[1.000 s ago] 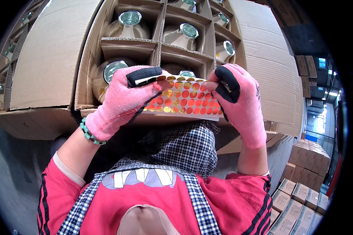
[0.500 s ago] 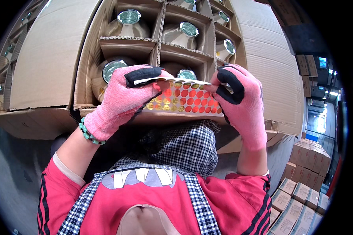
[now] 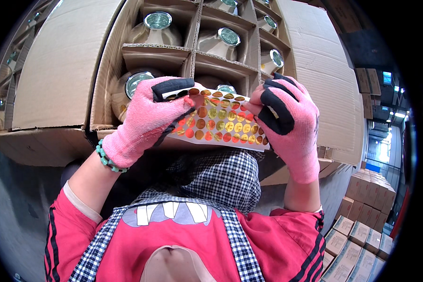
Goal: The person applies round, gold-colored stickers to the lids of glass jars arranged in a cardboard box. They peel individual stickers from a sheet and press them onto the jar tops one by one, working through the rows of the box.
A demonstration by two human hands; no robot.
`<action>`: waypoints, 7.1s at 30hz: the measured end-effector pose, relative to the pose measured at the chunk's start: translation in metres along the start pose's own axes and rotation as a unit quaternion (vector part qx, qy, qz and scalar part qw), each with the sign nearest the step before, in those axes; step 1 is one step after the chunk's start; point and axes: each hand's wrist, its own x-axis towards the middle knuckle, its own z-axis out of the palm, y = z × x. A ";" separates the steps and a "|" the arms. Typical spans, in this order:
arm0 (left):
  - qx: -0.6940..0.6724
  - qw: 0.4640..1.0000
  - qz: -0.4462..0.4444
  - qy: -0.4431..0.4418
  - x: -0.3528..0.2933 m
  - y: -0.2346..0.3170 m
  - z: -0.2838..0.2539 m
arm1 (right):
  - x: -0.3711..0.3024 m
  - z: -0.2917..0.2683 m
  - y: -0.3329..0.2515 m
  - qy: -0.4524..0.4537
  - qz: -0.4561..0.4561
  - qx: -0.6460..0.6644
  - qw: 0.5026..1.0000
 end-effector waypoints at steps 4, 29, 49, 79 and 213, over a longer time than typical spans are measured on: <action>-0.012 1.000 -0.011 0.006 0.000 -0.002 -0.002 | 0.005 -0.004 -0.009 -0.005 0.038 0.009 0.999; -0.003 0.998 -0.032 -0.054 0.004 0.006 0.004 | 0.083 0.023 0.050 -0.001 0.147 0.117 0.982; -0.040 0.998 -0.042 0.002 0.007 0.001 0.000 | 0.024 0.000 -0.005 -0.052 0.044 0.039 0.997; 0.041 0.995 -0.046 -0.081 0.009 0.000 0.000 | 0.203 0.141 0.002 -0.204 -0.077 -0.248 0.944; -0.047 0.997 -0.033 0.057 0.009 0.003 0.004 | 0.036 0.024 0.000 -0.004 -0.017 0.079 0.997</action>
